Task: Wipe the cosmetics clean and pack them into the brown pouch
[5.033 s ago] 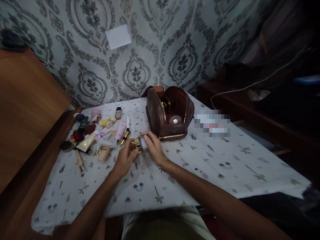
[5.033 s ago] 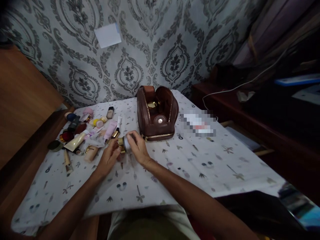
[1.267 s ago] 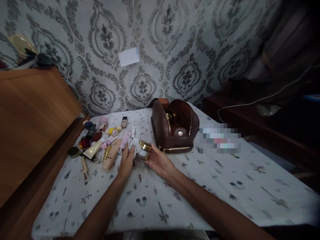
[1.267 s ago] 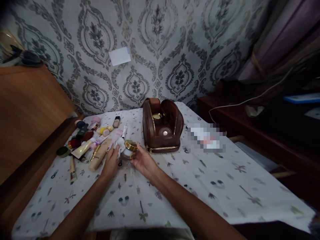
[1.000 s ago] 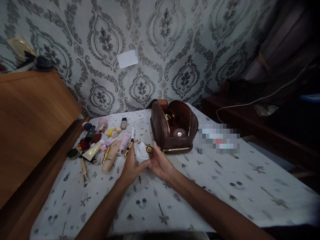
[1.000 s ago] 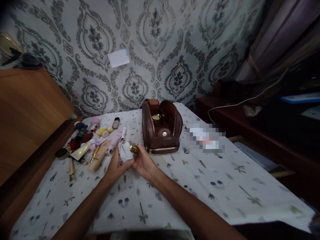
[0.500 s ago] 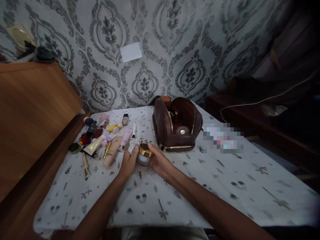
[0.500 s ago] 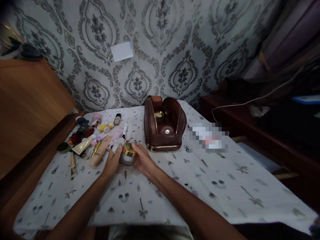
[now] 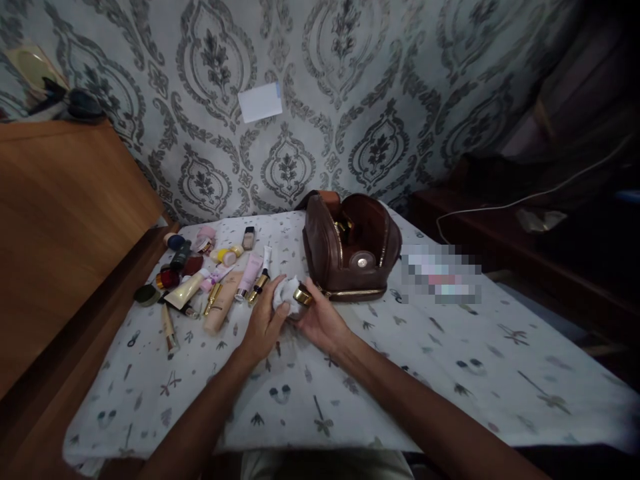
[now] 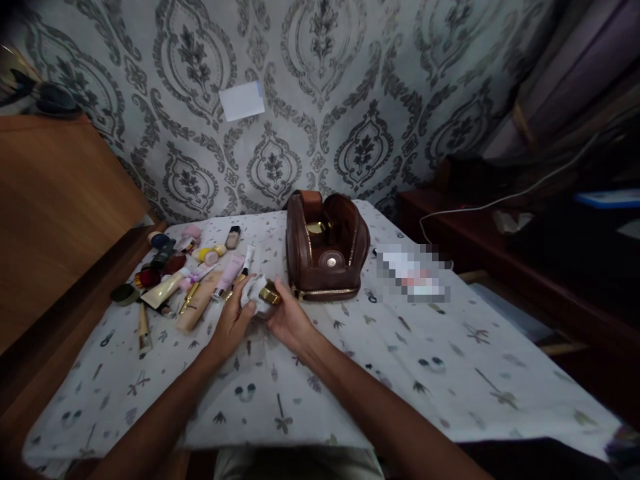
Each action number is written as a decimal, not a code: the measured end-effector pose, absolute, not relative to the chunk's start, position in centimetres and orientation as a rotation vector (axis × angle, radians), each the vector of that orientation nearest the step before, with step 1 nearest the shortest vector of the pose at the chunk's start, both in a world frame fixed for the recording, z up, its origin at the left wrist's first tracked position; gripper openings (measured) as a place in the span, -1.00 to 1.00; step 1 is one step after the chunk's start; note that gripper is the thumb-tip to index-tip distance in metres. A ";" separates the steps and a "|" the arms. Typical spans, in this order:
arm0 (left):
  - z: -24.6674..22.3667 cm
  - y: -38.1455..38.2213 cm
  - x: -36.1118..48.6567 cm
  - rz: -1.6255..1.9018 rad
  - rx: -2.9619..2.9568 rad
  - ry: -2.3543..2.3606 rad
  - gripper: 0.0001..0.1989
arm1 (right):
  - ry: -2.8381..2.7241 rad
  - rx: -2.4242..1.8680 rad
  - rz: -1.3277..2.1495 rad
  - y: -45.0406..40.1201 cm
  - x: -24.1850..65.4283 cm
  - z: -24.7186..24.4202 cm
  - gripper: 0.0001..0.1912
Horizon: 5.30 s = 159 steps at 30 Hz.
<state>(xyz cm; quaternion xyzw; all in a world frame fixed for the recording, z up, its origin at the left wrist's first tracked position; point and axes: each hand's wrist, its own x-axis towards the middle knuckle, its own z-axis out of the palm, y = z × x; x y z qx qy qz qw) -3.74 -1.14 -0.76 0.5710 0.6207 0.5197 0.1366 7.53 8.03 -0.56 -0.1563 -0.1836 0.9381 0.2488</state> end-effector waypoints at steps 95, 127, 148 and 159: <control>-1.4 -2.2 -5.3 1.465 2.012 1.938 -0.54 | -0.609 -0.412 2.522 9.4 8.2 -0.6 -0.70; 1.2 -2.2 -4.4 1.642 1.651 1.950 -0.80 | -1.459 -0.497 1.886 8.7 7.9 -1.3 -0.37; 2.5 -3.0 -10.5 0.885 1.884 2.782 -0.59 | -1.624 -0.282 2.148 8.3 8.9 -0.2 0.00; 4.7 -3.8 -6.5 0.939 1.915 2.163 -0.57 | -1.646 -0.396 1.991 8.5 8.9 -0.4 0.10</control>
